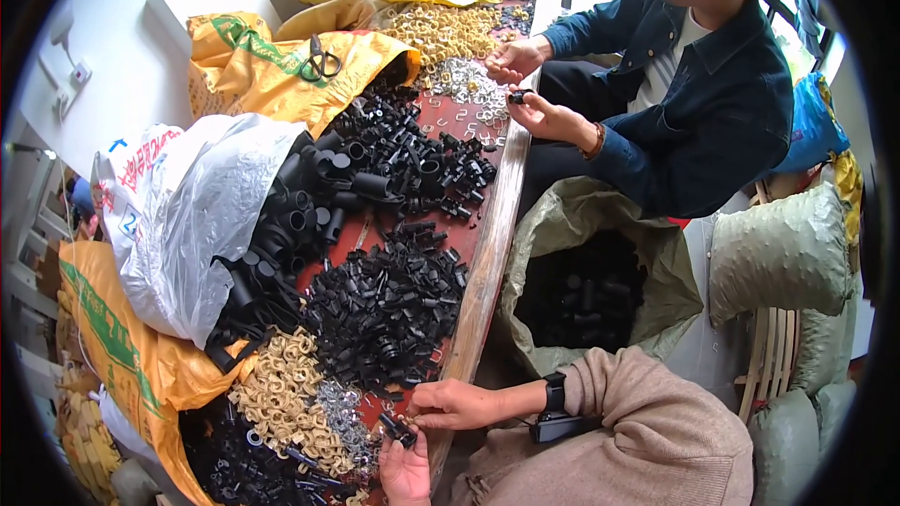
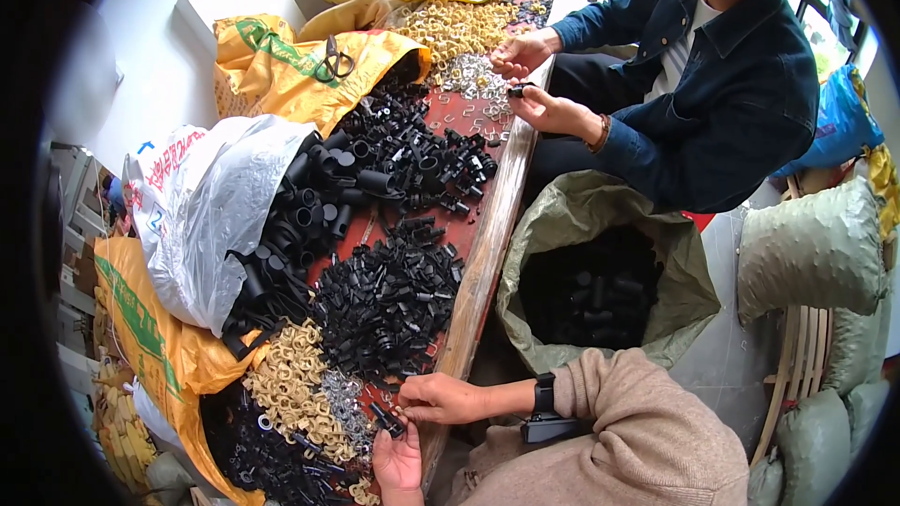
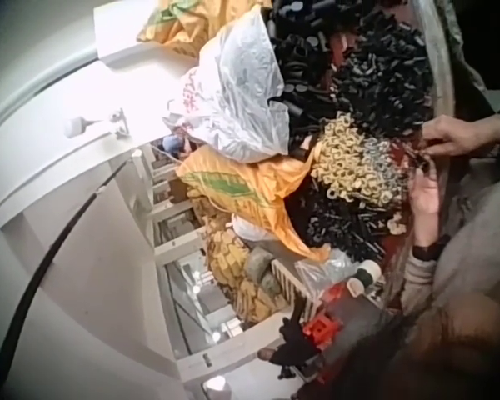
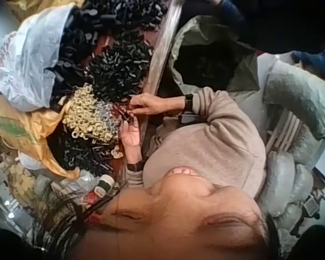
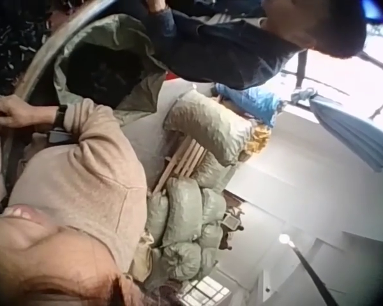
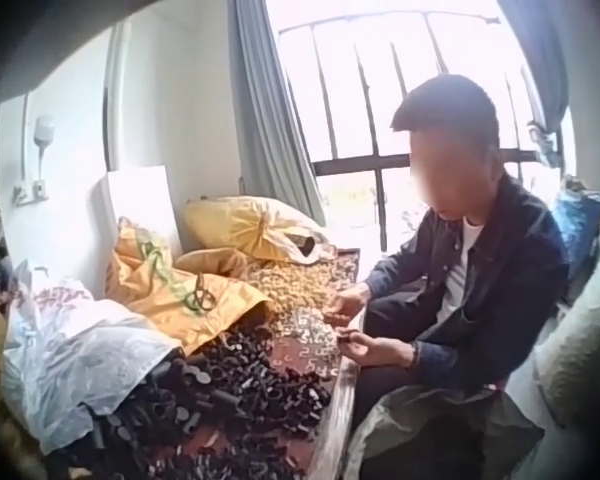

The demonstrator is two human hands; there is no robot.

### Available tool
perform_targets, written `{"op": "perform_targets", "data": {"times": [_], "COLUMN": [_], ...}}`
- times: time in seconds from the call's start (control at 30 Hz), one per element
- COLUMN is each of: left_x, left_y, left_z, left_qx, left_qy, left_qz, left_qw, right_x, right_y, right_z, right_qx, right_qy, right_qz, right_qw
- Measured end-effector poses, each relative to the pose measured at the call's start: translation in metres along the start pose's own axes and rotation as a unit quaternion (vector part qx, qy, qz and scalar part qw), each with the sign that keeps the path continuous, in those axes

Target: The person assembles components by hand by inserting a small metal clip into a black plastic housing and then snapping a beige plastic piece into the assembly. The person repeats this process and places the completed units into a large green bag.

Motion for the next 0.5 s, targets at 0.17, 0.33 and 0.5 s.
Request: {"op": "perform_targets", "data": {"times": [0.17,0.33,0.5], "left_x": [-0.006,-0.004,-0.003], "left_y": [-0.012,0.009,0.021], "left_z": [0.0,0.004,0.01], "left_qx": [-0.023,0.009,-0.042], "left_qy": [0.001,0.026,0.009], "left_qz": [0.008,-0.014,-0.004], "left_qw": [1.0,1.0,0.999], "right_x": [0.003,0.0,-0.012], "right_y": [0.003,0.064,0.249], "right_z": [-0.001,-0.033,-0.088], "right_qx": [0.008,-0.144,-0.39], "right_qy": [0.004,0.09,0.09], "right_qz": [-0.026,0.007,0.408], "right_qw": [1.0,0.986,0.82]}}
Point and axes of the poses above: each hand's wrist, its own x-axis towards the middle knuckle, its own y-axis out of the back of the hand, z = x × y, the point moved 3 cm from there along x, towards the middle knuckle, and after that the axes turned 14 degrees about -y, right-handed, at the moved point
